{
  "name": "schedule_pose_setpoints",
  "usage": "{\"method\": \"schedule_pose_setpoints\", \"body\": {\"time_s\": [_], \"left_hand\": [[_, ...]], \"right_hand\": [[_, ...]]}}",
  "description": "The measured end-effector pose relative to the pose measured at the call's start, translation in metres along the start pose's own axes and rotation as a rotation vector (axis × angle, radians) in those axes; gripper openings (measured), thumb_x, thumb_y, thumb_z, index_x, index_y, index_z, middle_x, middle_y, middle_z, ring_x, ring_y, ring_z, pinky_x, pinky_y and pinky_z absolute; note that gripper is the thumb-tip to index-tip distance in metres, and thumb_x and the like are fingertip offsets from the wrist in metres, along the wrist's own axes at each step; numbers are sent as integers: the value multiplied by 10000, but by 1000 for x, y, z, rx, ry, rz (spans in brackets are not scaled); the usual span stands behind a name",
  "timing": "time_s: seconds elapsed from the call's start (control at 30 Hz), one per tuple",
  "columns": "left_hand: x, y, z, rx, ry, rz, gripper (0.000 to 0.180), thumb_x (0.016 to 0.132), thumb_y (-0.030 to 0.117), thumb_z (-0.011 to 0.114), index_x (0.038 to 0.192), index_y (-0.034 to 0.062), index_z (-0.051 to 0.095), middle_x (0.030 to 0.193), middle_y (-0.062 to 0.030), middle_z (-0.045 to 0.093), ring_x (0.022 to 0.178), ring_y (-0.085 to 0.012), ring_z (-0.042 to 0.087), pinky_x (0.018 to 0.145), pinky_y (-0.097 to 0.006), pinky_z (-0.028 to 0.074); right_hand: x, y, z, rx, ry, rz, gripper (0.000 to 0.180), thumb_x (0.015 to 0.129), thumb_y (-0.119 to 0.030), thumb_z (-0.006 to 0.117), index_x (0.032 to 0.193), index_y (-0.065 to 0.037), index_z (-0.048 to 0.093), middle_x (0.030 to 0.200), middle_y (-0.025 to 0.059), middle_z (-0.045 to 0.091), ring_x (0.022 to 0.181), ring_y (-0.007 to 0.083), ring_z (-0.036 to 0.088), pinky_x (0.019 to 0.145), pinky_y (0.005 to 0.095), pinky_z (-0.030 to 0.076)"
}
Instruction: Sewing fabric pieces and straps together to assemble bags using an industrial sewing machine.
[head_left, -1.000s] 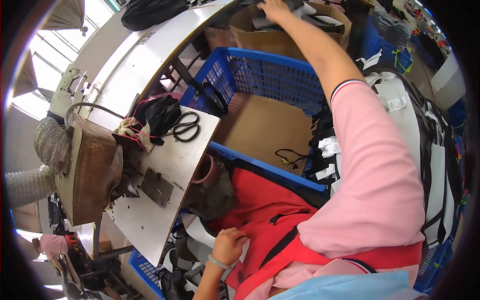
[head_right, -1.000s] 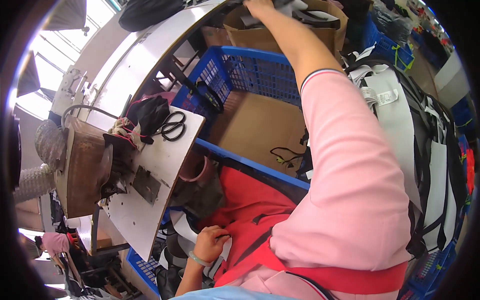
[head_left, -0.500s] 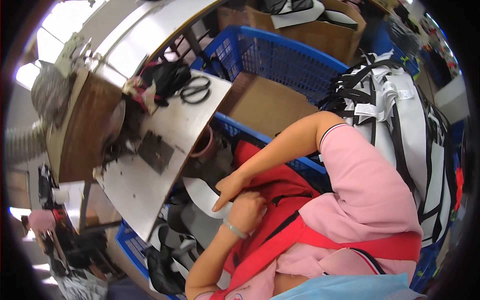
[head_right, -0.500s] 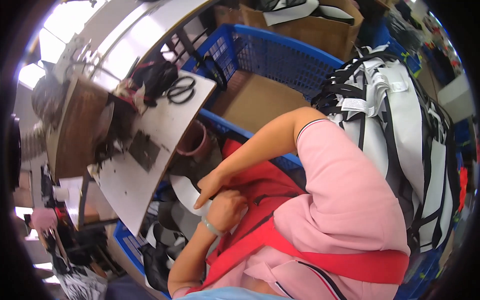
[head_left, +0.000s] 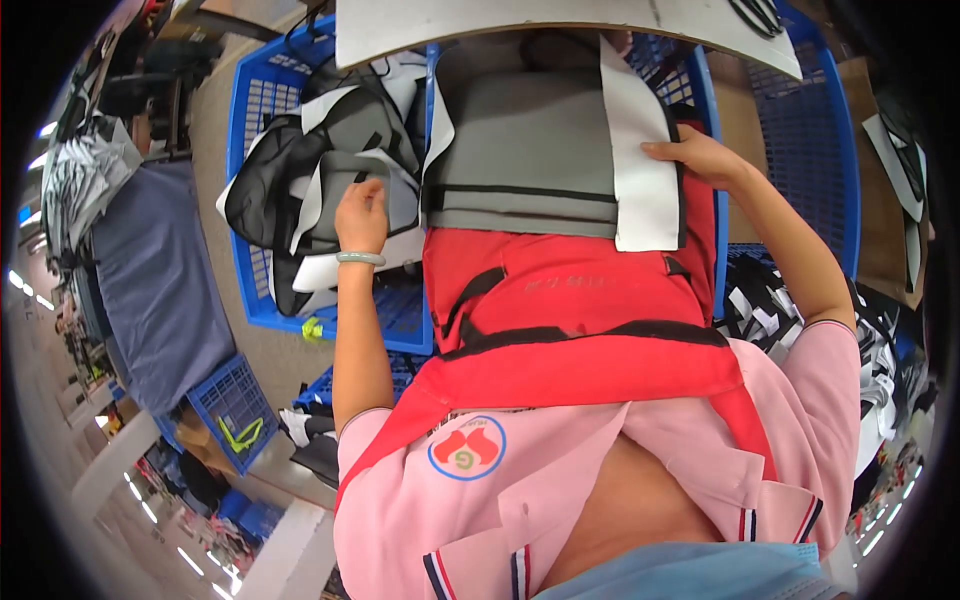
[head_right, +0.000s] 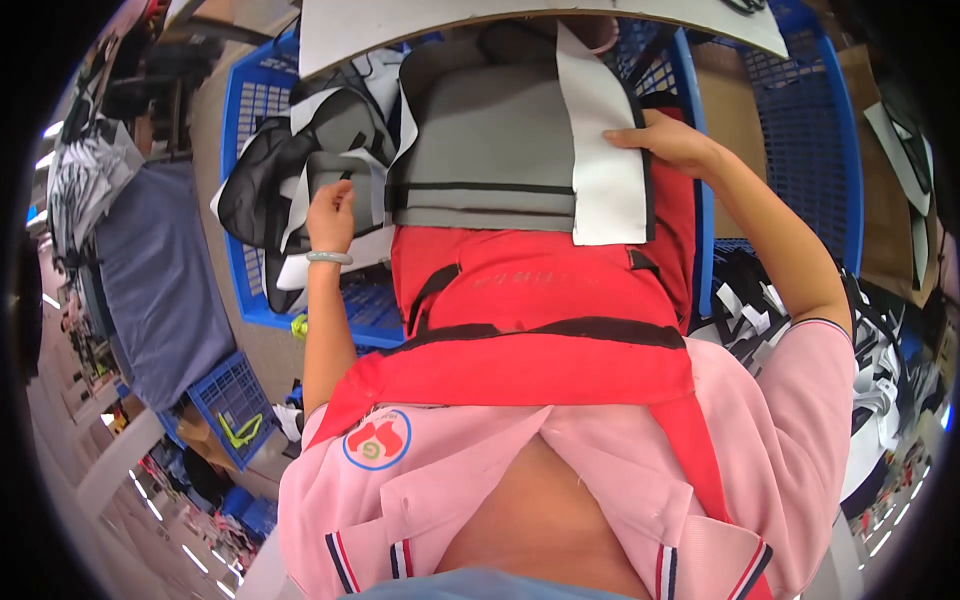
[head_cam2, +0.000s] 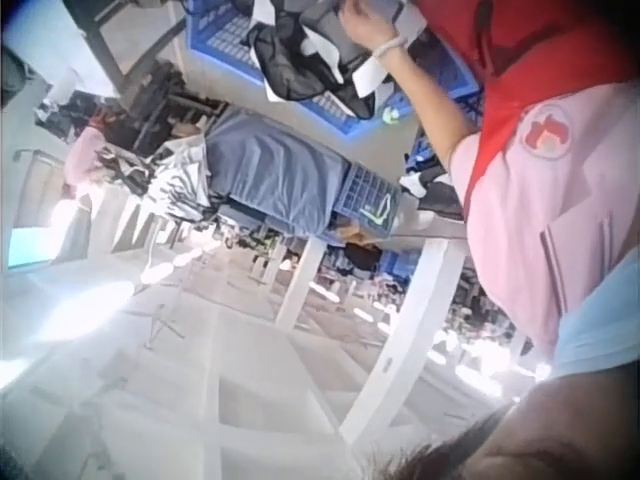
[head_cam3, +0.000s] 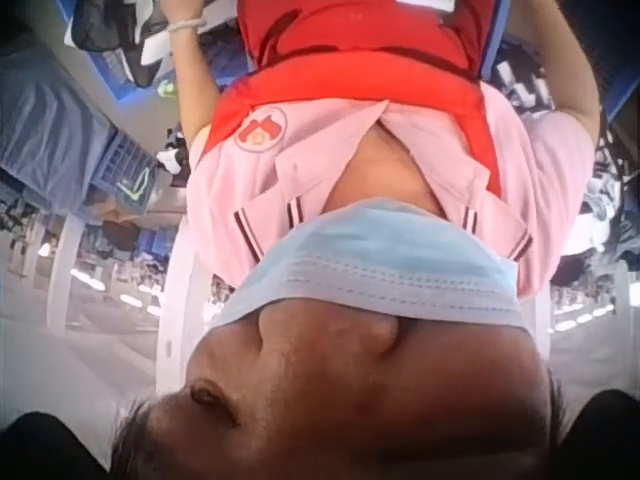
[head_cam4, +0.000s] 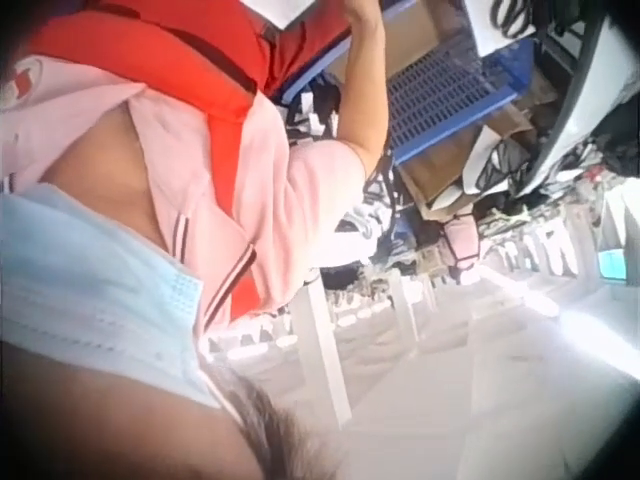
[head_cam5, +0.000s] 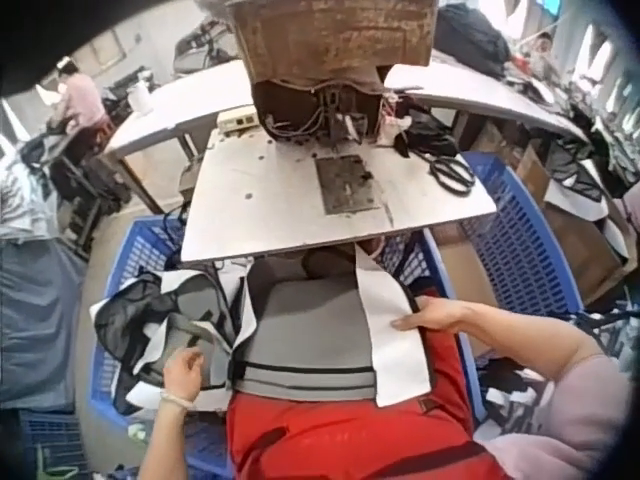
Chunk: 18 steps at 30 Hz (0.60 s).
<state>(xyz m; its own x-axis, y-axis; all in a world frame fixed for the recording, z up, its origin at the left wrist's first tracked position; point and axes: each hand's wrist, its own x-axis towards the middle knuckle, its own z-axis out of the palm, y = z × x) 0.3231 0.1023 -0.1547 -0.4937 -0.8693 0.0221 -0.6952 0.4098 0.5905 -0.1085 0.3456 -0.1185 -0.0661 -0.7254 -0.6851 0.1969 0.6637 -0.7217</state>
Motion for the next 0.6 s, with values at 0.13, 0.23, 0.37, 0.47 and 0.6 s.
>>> {"method": "schedule_pose_setpoints", "body": {"time_s": [0.13, 0.23, 0.37, 0.47, 0.6], "left_hand": [[-32, -10, 21, 44, -234, 69, 243, 799, 60, 640, 1038, 24, 663, 934, -160, 646, 899, -332, 625, 802, -392, 494], [-48, -17, 40, 144, -282, 136, 231, 792, 92, 637, 1012, 26, 660, 976, -173, 650, 927, -372, 610, 801, -445, 478], [-40, -26, 45, 410, -391, 107, 190, 768, 202, 668, 837, 25, 682, 860, -194, 670, 802, -392, 614, 721, -475, 459], [-17, -44, 19, 71, -373, -67, 165, 763, 158, 686, 838, 13, 712, 710, -92, 666, 611, -231, 598, 576, -329, 445], [23, 32, -19, -369, -419, -134, 137, 785, 119, 683, 835, -8, 702, 675, 46, 580, 634, -41, 473, 543, -242, 368]], "right_hand": [[-3, 1, 3, -55, 14, 10, 563, 866, -254, 706, 1263, 90, 502, 1190, 146, 611, 1076, 193, 576, 975, 305, 421], [-7, -1, 7, -57, 17, -16, 565, 866, -268, 702, 1256, 93, 507, 1187, 146, 613, 1076, 192, 575, 969, 305, 422], [-15, -12, 24, -25, 36, -45, 529, 868, -248, 702, 1250, 66, 514, 1146, 111, 627, 1026, 161, 584, 921, 298, 451], [-21, -19, 14, 50, 18, -63, 539, 856, -271, 720, 1249, 43, 526, 1162, 105, 629, 1047, 171, 594, 943, 309, 455], [-46, -8, -28, 127, 140, -93, 533, 848, -273, 729, 1243, 31, 542, 1155, 115, 637, 1040, 192, 618, 942, 331, 476]]}}
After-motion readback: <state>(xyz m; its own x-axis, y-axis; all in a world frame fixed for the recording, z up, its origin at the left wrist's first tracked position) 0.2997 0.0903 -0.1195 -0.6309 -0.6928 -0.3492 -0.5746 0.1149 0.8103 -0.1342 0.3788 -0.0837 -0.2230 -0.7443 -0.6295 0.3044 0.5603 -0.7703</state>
